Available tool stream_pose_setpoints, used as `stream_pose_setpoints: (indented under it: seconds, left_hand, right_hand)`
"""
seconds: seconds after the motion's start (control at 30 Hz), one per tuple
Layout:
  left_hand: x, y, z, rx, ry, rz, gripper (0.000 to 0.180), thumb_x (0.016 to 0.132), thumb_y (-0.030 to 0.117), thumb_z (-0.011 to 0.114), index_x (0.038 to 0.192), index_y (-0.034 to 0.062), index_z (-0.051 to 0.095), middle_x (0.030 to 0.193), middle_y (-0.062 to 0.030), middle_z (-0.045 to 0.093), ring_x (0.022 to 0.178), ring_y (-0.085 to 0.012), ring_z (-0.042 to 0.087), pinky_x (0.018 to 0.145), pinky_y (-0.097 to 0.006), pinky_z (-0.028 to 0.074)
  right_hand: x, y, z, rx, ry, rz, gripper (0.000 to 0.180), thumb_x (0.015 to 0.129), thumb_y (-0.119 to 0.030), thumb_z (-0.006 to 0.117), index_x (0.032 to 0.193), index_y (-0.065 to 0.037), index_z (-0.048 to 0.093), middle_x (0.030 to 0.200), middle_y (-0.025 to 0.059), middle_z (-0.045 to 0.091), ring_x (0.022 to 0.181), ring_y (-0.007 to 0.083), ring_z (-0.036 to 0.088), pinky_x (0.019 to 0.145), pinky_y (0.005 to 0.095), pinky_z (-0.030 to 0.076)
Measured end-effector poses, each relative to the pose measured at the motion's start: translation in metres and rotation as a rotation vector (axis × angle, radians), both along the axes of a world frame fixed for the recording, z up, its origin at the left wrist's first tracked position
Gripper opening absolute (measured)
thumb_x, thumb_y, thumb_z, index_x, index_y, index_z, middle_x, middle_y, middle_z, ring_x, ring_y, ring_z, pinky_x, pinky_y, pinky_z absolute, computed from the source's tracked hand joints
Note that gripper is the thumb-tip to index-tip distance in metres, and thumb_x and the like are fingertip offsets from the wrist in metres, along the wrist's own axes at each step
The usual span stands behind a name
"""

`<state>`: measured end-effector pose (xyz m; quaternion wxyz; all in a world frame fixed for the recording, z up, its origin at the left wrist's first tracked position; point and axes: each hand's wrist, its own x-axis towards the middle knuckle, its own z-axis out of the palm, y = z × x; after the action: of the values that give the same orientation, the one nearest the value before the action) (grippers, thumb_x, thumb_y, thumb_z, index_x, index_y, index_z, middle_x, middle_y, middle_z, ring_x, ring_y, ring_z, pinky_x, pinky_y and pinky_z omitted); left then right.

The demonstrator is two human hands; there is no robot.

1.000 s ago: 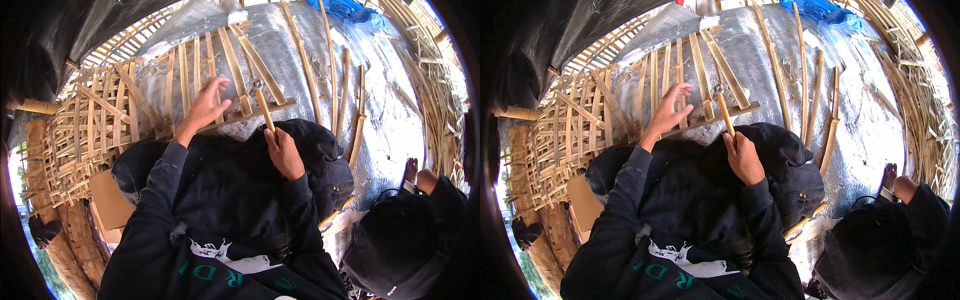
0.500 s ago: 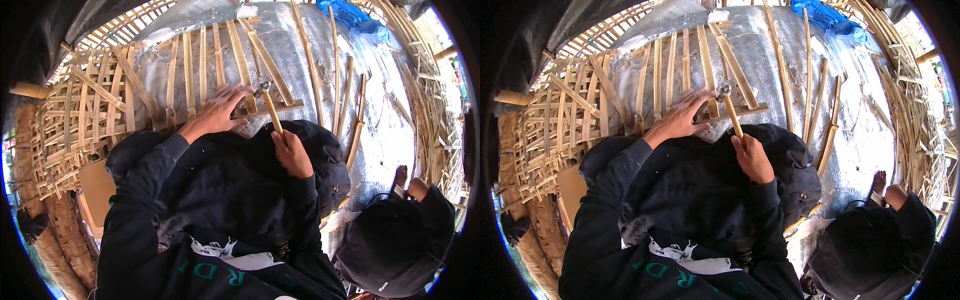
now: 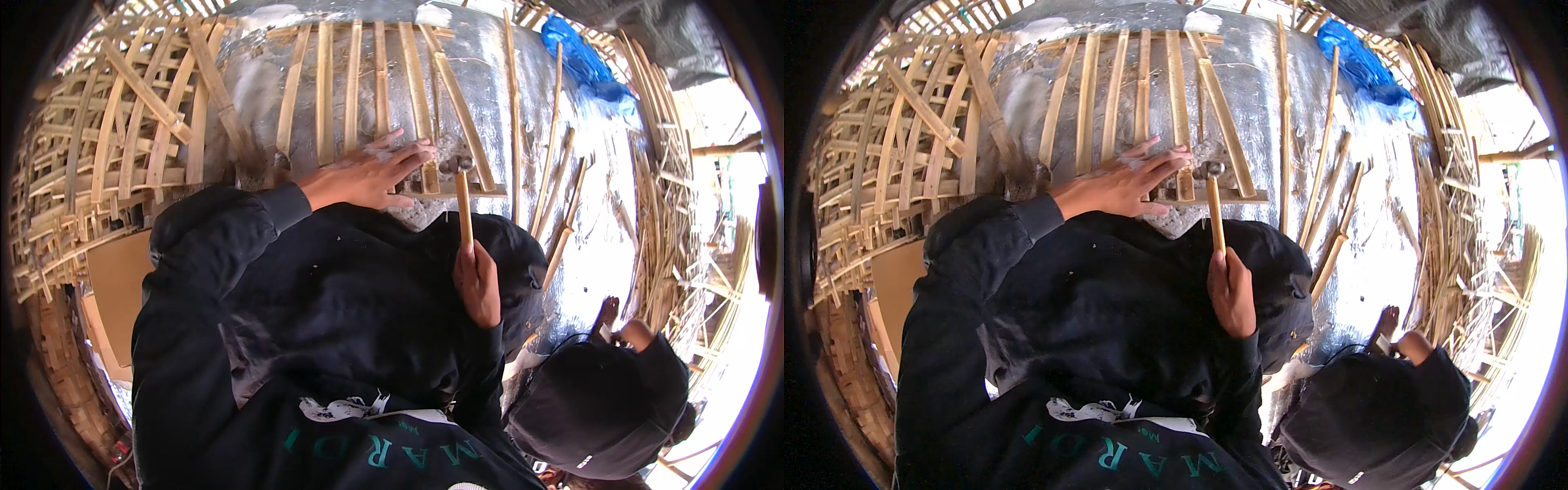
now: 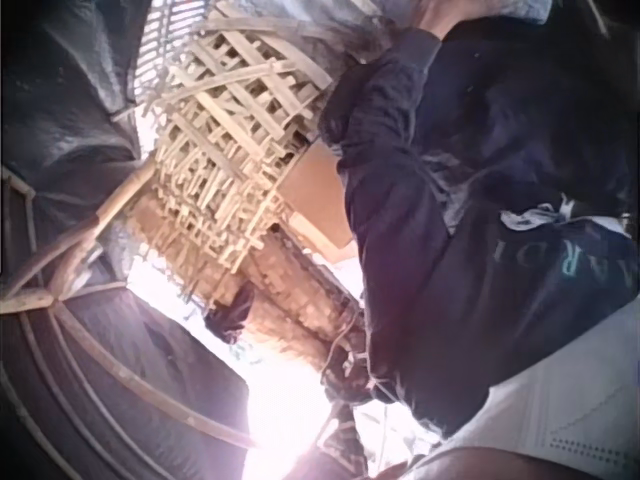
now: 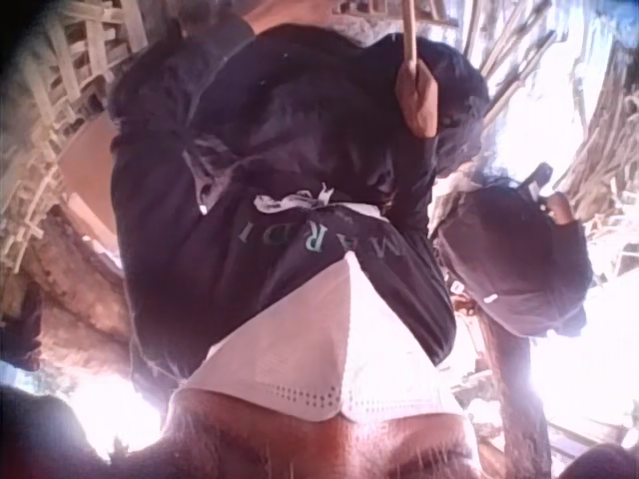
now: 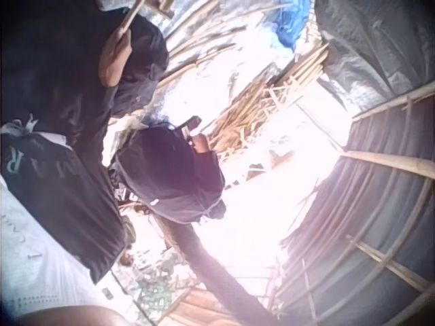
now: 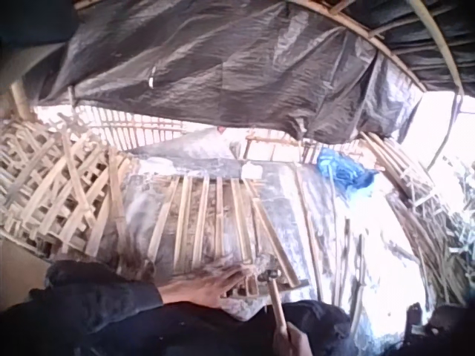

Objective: The person positions bamboo slats onto a wooden frame and secures them by hammering nails in with a hammer.

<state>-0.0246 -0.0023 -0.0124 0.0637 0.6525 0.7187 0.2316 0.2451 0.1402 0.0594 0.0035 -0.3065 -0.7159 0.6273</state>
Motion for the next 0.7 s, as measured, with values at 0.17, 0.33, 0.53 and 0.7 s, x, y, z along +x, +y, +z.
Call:
stream_pose_setpoints:
  seconds: [0.17, 0.33, 0.53, 0.7]
  left_hand:
    - [0.002, 0.001, -0.004, 0.041, 0.029, -0.020, 0.088, 0.098, 0.049, 0.067, 0.164, 0.0044, 0.028, 0.167, -0.0136, 0.035, 0.158, -0.0250, 0.031, 0.132, -0.054, 0.017]
    - [0.001, -0.002, -0.007, 0.052, 0.036, 0.002, 0.086, 0.098, 0.050, 0.065, 0.163, 0.0036, 0.032, 0.167, -0.0135, 0.036, 0.157, -0.0248, 0.033, 0.132, -0.054, 0.018]
    - [-0.001, 0.001, -0.005, 0.017, 0.059, -0.018, 0.088, 0.097, 0.052, 0.066, 0.161, 0.0024, 0.034, 0.165, -0.0124, 0.039, 0.153, -0.0249, 0.040, 0.131, -0.052, 0.020]
    - [-0.002, 0.003, -0.006, 0.015, 0.019, -0.017, 0.088, 0.097, 0.052, 0.067, 0.161, 0.0028, 0.034, 0.165, -0.0119, 0.038, 0.154, -0.0241, 0.037, 0.131, -0.052, 0.021]
  right_hand:
    - [-0.002, -0.021, 0.029, 0.338, -0.052, 0.035, 0.033, 0.114, -0.021, 0.050, 0.089, 0.000, 0.049, 0.062, 0.0092, 0.042, 0.059, 0.0118, 0.037, 0.053, 0.0360, 0.034]
    - [-0.001, -0.034, 0.028, 0.412, -0.018, 0.004, 0.031, 0.113, -0.021, 0.050, 0.091, 0.001, 0.050, 0.062, 0.0173, 0.042, 0.054, 0.0211, 0.038, 0.053, 0.0407, 0.034]
    - [0.003, -0.037, 0.044, 0.528, -0.134, 0.043, 0.033, 0.113, -0.022, 0.050, 0.091, 0.001, 0.050, 0.065, 0.0238, 0.048, 0.055, 0.0422, 0.044, 0.053, 0.0462, 0.035]
    - [0.003, -0.036, 0.026, 0.825, 0.119, 0.098, 0.033, 0.113, -0.023, 0.050, 0.091, 0.001, 0.049, 0.064, 0.0231, 0.048, 0.054, 0.0421, 0.043, 0.053, 0.0481, 0.034]
